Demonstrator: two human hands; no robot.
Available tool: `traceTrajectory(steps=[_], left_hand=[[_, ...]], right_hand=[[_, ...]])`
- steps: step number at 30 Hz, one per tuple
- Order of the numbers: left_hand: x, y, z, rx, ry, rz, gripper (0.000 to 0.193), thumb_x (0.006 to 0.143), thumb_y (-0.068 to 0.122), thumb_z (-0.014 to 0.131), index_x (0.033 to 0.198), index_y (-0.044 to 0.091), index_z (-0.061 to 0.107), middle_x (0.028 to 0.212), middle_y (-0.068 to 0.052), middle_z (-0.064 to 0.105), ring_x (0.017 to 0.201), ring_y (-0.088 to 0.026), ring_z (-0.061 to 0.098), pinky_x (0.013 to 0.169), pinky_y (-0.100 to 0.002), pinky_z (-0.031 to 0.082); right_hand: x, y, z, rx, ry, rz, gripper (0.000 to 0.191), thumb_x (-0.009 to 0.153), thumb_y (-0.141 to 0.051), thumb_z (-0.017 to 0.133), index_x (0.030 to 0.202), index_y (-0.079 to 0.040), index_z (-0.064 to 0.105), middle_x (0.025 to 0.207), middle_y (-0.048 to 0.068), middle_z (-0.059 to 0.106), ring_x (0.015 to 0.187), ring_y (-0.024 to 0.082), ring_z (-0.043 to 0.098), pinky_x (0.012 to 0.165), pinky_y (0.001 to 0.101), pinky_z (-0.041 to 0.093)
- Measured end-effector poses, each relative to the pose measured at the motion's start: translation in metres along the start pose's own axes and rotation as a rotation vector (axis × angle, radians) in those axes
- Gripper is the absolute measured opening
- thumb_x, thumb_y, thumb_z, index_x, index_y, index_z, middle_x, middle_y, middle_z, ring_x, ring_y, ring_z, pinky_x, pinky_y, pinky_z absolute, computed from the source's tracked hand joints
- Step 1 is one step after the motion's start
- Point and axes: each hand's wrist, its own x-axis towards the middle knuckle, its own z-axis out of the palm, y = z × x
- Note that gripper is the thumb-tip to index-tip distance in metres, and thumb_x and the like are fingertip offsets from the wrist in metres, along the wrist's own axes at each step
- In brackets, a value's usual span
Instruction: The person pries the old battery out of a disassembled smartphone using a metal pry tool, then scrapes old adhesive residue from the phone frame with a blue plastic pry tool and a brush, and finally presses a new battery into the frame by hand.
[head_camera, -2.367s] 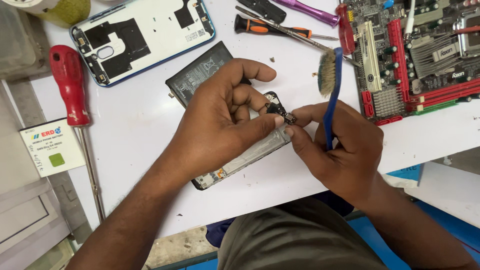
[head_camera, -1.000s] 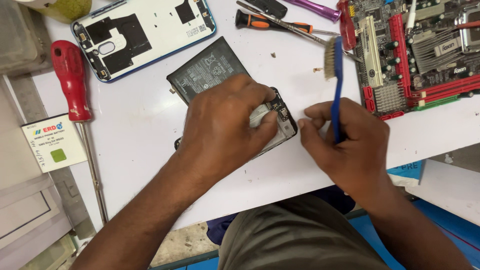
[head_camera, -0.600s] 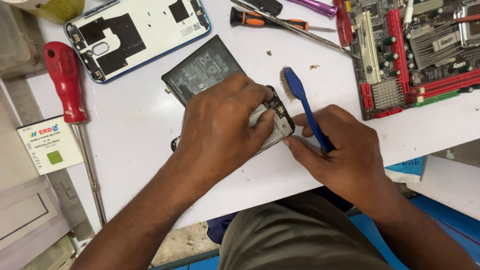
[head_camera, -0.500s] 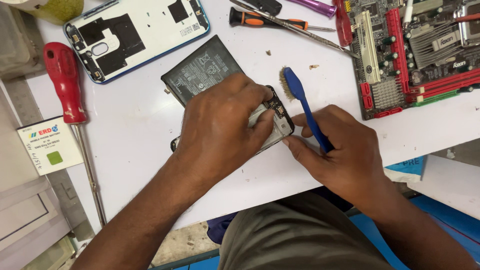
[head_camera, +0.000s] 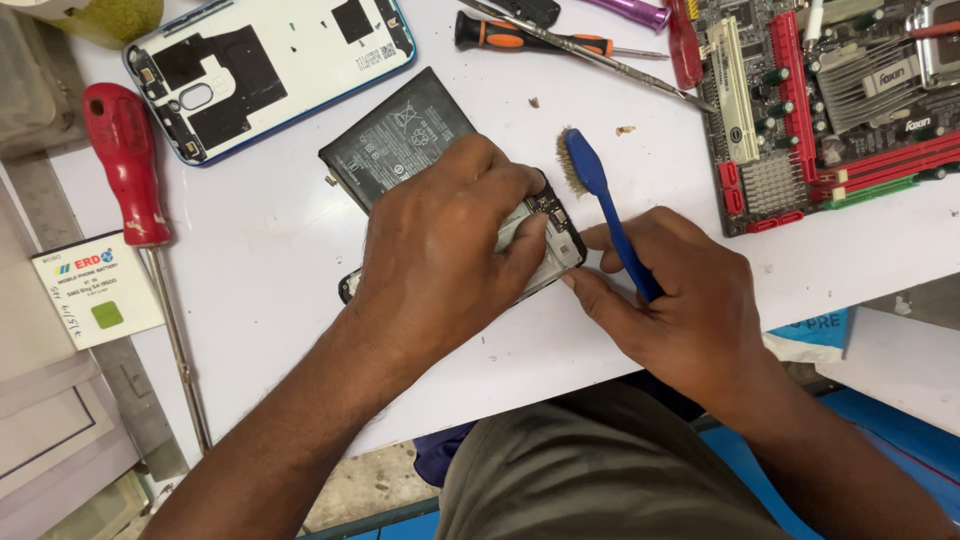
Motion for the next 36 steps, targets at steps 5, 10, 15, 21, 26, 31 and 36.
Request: traceTrajectory(steps=[5, 10, 15, 21, 26, 31, 36], left_hand=[[-0.0009, -0.0004, 0.0017, 0.006, 0.017, 0.016, 0.027, 0.086, 0.014, 0.084, 0.107, -0.001, 0.075, 0.090, -0.011, 0.065, 0.065, -0.020, 0.069, 0.055, -0.035, 0.055], [-0.0019, -0.0011, 0.0020, -0.017, 0.040, 0.035, 0.033, 0.085, 0.017, 0.086, 0.108, -0.003, 0.073, 0.092, -0.011, 0.063, 0.068, -0.021, 0.070, 0.057, -0.034, 0.056], [-0.0023, 0.0004, 0.0040, 0.021, 0.050, 0.023, 0.029, 0.087, 0.019, 0.085, 0.107, 0.001, 0.075, 0.091, -0.009, 0.063, 0.069, -0.021, 0.068, 0.057, -0.036, 0.055], [-0.0024, 0.0006, 0.0062, 0.043, 0.044, 0.020, 0.024, 0.088, 0.019, 0.084, 0.105, 0.003, 0.076, 0.089, -0.009, 0.062, 0.069, -0.021, 0.067, 0.055, -0.037, 0.053], [-0.0016, 0.0010, 0.0075, 0.044, 0.043, 0.015, 0.025, 0.088, 0.019, 0.084, 0.106, 0.003, 0.076, 0.089, -0.008, 0.062, 0.068, -0.020, 0.067, 0.054, -0.036, 0.052], [-0.0025, 0.0020, 0.0058, -0.025, 0.078, 0.018, 0.029, 0.089, 0.018, 0.084, 0.110, 0.001, 0.074, 0.093, -0.009, 0.062, 0.071, -0.020, 0.067, 0.058, -0.035, 0.053], [-0.0009, 0.0031, 0.0096, 0.042, 0.044, 0.000, 0.026, 0.087, 0.020, 0.085, 0.104, 0.004, 0.077, 0.090, -0.008, 0.062, 0.068, -0.020, 0.067, 0.054, -0.035, 0.051]], right_hand=[[-0.0007, 0.0006, 0.0003, -0.008, -0.003, 0.006, 0.032, 0.081, -0.019, 0.085, 0.107, -0.005, 0.074, 0.081, 0.004, 0.067, 0.053, 0.009, 0.060, 0.046, 0.0269, 0.045], [-0.0008, 0.0007, 0.0007, -0.015, 0.001, 0.005, 0.032, 0.080, -0.019, 0.086, 0.106, -0.005, 0.074, 0.080, 0.004, 0.066, 0.053, 0.010, 0.060, 0.047, 0.0273, 0.045], [-0.0013, 0.0004, 0.0010, -0.021, 0.015, -0.014, 0.031, 0.080, -0.018, 0.086, 0.106, -0.004, 0.074, 0.079, 0.004, 0.066, 0.053, 0.010, 0.060, 0.047, 0.0278, 0.045], [-0.0023, 0.0010, 0.0012, 0.000, 0.017, -0.015, 0.032, 0.080, -0.017, 0.086, 0.106, -0.003, 0.073, 0.079, 0.004, 0.065, 0.053, 0.010, 0.059, 0.047, 0.0273, 0.044], [-0.0017, 0.0017, 0.0010, 0.012, 0.012, -0.006, 0.031, 0.080, -0.017, 0.086, 0.105, -0.003, 0.073, 0.079, 0.004, 0.065, 0.053, 0.009, 0.059, 0.046, 0.0267, 0.044], [-0.0017, 0.0032, 0.0009, 0.012, 0.011, -0.011, 0.031, 0.080, -0.017, 0.086, 0.106, -0.003, 0.073, 0.078, 0.004, 0.065, 0.052, 0.009, 0.058, 0.046, 0.0269, 0.043], [-0.0022, 0.0048, -0.0004, 0.005, 0.012, -0.012, 0.031, 0.081, -0.017, 0.086, 0.105, -0.003, 0.073, 0.079, 0.004, 0.065, 0.052, 0.009, 0.059, 0.046, 0.0270, 0.044]])
